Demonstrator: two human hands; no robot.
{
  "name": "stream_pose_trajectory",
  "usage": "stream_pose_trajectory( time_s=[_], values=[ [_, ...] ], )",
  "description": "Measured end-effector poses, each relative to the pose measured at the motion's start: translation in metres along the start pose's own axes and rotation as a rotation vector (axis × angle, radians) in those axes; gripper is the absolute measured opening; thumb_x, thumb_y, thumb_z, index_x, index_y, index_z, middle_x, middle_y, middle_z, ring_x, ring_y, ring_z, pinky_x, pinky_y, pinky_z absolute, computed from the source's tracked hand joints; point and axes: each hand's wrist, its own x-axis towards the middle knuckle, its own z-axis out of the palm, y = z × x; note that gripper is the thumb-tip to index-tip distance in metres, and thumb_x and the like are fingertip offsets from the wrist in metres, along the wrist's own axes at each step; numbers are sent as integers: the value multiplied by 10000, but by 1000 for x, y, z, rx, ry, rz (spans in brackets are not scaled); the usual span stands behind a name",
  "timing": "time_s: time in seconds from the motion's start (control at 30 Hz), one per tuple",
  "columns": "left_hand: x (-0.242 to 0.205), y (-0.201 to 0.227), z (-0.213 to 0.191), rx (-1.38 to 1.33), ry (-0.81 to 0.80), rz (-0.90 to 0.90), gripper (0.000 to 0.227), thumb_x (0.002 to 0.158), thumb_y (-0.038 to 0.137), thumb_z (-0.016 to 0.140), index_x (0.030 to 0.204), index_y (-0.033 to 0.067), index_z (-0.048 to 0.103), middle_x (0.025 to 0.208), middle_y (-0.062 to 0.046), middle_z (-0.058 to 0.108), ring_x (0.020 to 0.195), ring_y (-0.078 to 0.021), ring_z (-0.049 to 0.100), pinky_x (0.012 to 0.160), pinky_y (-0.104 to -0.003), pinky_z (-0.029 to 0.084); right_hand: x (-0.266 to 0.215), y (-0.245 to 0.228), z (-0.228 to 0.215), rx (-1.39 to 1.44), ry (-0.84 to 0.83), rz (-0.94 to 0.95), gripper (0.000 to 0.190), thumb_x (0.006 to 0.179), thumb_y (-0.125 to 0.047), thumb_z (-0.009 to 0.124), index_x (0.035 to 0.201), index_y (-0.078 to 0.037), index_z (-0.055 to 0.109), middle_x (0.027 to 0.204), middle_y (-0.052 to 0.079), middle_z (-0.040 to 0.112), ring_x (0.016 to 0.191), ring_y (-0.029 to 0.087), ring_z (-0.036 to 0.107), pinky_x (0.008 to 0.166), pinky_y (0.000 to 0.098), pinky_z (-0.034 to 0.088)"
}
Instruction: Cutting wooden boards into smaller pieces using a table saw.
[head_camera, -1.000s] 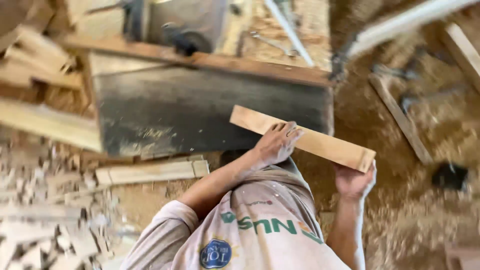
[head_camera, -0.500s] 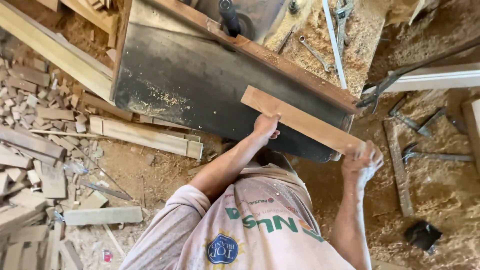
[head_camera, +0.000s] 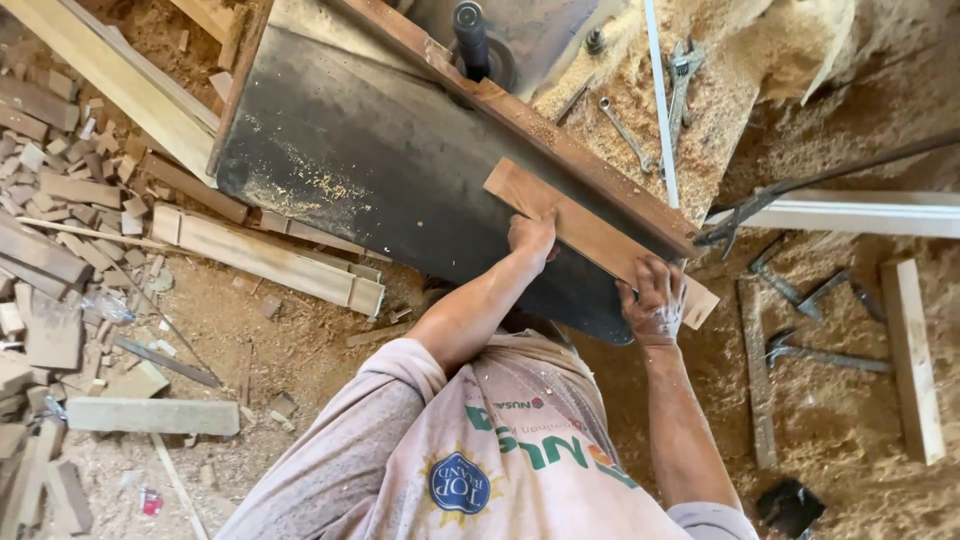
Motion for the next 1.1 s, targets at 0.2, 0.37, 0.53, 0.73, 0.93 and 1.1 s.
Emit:
stream_pose_trajectory(
  time_s=[0.2,0.37,0.53,0.73,0.93,1.1],
  values=[
    [64,-7,42,267,124,8,659,905,433,634,1286,-76,463,1238,-307,630,1190,-447,661,978,-535,573,30,5,9,13,-43,-84,401,968,-477,660,1216,-169,722,1236,6,624,1101,276,595,965,409,483],
    [59,12,40,240,139,-50,688,914,469,603,1324,-51,420,1293,-307,601,1260,-466,611,1051,-578,489,49,5,9,127,-21,-206,333,1011,-352,647,1241,-124,723,1263,78,651,1131,302,621,1001,393,510],
    [51,33,28,257,155,-92,674,913,464,591,1331,-33,413,1306,-299,603,1274,-461,603,1073,-554,468,61,1,16,196,-53,-243,326,985,-300,685,1225,-81,714,1283,108,650,1162,328,619,1014,415,519],
    [73,43,15,263,173,-125,668,906,484,578,1332,2,397,1288,-269,626,1262,-448,615,1062,-536,460,80,-14,25,233,-51,-261,306,1002,-270,668,1213,-54,717,1259,121,657,1176,340,623,1010,422,511],
    [80,55,0,266,183,-124,619,923,455,548,1325,7,404,1271,-267,634,1257,-450,616,1049,-539,457,99,-32,31,239,-41,-257,293,974,-229,710,1205,-49,730,1250,129,668,1175,342,633,995,420,517],
    [95,64,-11,250,213,-126,586,928,430,550,1303,1,413,1252,-273,634,1232,-461,624,1038,-539,459,110,-43,45,258,-28,-258,291,979,-234,698,1200,-46,731,1237,130,672,1155,346,638,973,439,519]
  ],
)
